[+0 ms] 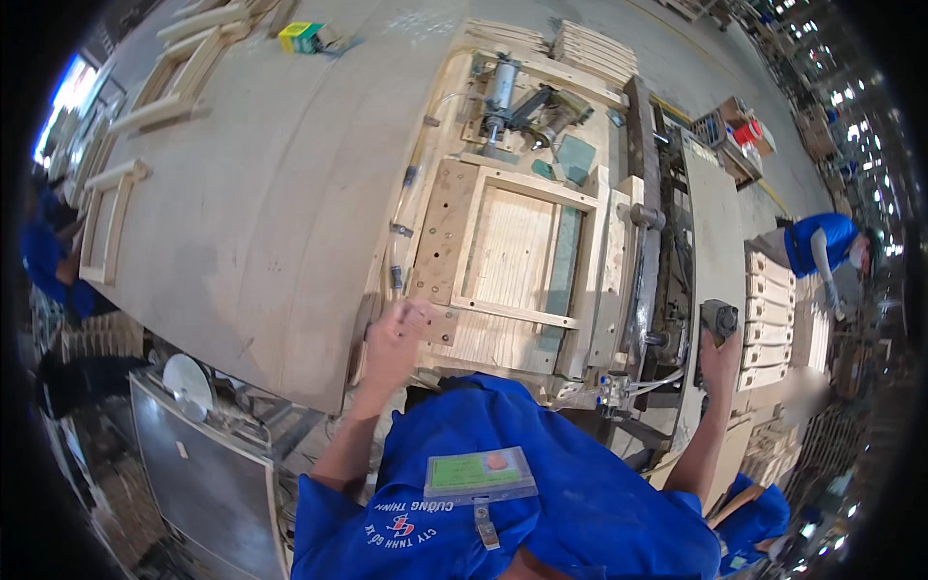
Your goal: The person assembles wooden frames on a jig using a pneumatic nail gun. They place frame pieces into the jig, align them, and drive nails to secure the joints. Completed frames are removed and stacked on the table while new pieces are loaded for the next cycle.
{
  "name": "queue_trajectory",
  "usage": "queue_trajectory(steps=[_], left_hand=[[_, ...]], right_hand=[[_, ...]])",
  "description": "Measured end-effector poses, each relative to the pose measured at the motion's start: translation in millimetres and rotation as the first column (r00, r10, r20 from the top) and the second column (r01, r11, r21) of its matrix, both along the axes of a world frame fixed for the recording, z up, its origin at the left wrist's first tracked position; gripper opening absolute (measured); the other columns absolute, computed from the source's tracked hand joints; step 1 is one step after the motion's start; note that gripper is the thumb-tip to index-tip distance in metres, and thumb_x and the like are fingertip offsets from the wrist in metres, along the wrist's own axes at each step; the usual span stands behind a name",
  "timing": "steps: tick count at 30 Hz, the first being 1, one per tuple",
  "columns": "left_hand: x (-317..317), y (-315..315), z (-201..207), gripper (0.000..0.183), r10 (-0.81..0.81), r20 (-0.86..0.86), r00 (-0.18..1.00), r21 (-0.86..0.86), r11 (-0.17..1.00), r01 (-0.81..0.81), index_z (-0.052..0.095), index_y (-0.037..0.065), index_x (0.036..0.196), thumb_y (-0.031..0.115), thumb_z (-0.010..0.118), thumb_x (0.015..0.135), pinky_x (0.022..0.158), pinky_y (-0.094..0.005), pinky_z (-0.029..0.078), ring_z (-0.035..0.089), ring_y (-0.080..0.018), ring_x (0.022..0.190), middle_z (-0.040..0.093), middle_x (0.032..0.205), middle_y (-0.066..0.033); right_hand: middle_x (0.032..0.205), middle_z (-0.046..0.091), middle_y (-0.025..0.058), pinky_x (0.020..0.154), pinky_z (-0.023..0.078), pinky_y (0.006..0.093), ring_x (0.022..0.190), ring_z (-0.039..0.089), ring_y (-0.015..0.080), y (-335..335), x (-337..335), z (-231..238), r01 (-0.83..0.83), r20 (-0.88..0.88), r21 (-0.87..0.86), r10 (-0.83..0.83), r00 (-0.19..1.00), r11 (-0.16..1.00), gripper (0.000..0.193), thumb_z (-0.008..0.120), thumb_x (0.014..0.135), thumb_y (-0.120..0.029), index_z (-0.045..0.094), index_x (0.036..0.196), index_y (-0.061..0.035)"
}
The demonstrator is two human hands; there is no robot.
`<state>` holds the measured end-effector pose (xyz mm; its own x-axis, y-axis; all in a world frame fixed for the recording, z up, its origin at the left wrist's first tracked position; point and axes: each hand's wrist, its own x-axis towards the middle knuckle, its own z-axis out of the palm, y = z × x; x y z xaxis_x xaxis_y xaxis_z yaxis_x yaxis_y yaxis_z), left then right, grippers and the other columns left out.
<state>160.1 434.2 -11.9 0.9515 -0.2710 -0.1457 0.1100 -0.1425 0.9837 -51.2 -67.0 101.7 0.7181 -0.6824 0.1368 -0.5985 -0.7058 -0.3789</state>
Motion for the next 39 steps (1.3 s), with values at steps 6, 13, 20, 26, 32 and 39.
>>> queue_trajectory(steps=[6, 13, 20, 26, 32, 39], left_hand=[[-27.5, -38.3, 15.2, 0.035, -0.186, 0.091, 0.978, 0.371, 0.918, 0.14, 0.074, 0.006, 0.117, 0.037, 0.07, 0.102, 0.082, -0.0382, 0.056, 0.075, -0.0302, 0.097, 0.077, 0.107, -0.0169], [-18.7, -114.0, 34.3, 0.033, -0.54, 0.465, 0.702, 0.594, 0.778, 0.204, 0.074, 0.005, 0.12, 0.028, 0.073, 0.096, 0.093, -0.0476, 0.054, 0.069, -0.0367, 0.101, 0.075, 0.106, -0.0147], [-11.7, -160.8, -40.6, 0.047, -0.783, 0.25, 0.569, 0.768, 0.518, 0.376, 0.066, 0.001, 0.131, 0.032, 0.072, 0.096, 0.1, -0.0487, 0.051, 0.065, -0.0383, 0.111, 0.069, 0.117, -0.0183], [-6.5, -180.0, -53.4, 0.041, -0.844, 0.174, 0.508, 0.79, 0.427, 0.439, 0.068, 0.002, 0.126, 0.028, 0.073, 0.095, 0.095, -0.0507, 0.053, 0.066, -0.0382, 0.108, 0.068, 0.113, -0.0187], [-3.1, -188.8, -57.1, 0.03, -0.867, 0.15, 0.475, 0.818, 0.379, 0.433, 0.068, 0.003, 0.109, 0.027, 0.076, 0.092, 0.09, -0.051, 0.054, 0.067, -0.0377, 0.103, 0.067, 0.107, -0.0175], [8.9, -198.3, -60.1, 0.033, -0.897, 0.033, 0.441, 0.825, 0.273, 0.494, 0.066, 0.006, 0.113, 0.029, 0.077, 0.092, 0.09, -0.0516, 0.054, 0.068, -0.0382, 0.106, 0.067, 0.11, -0.0178]], right_hand=[[0.141, 0.052, 0.0211, 0.102, 0.052, 0.0514, 0.127, 0.059, 0.046, -72.2, -53.1, -55.0, 0.152, -0.135, -0.251, -0.19, 0.972, 0.956, 0.06, 0.068, 0.09, 0.001, 0.051, 0.147, -0.0034], [0.154, 0.046, 0.0238, 0.114, 0.045, 0.0509, 0.139, 0.05, 0.0463, -101.3, -71.2, -82.0, 0.126, -0.134, -0.315, -0.175, 0.975, 0.941, 0.077, 0.072, 0.083, 0.003, 0.049, 0.154, -0.0091], [0.13, 0.066, 0.026, 0.11, 0.047, 0.0495, 0.126, 0.061, 0.0418, 38.3, -68.9, -88.3, -0.229, 0.295, -0.02, 0.224, 0.929, 0.973, 0.043, 0.075, 0.091, -0.005, 0.064, 0.132, 0.0005], [0.078, 0.073, 0.0049, 0.063, 0.051, 0.0267, 0.069, 0.066, 0.0093, 155.8, -110.2, -98.5, -0.215, 0.336, 0.656, -0.025, 0.942, 0.724, 0.022, 0.07, 0.103, -0.018, 0.077, 0.102, 0.0029], [0.078, 0.07, 0.0026, 0.059, 0.047, 0.0254, 0.066, 0.062, 0.007, 157.5, -102.0, -92.6, -0.197, 0.37, 0.751, -0.154, 0.916, 0.63, 0.026, 0.07, 0.104, -0.022, 0.076, 0.108, 0.0024], [0.08, 0.071, 0.0015, 0.067, 0.05, 0.0244, 0.072, 0.063, 0.0059, 142.1, -81.0, -76.8, -0.076, 0.302, 0.754, -0.24, 0.923, 0.653, 0.024, 0.072, 0.103, -0.021, 0.076, 0.106, 0.0031]])
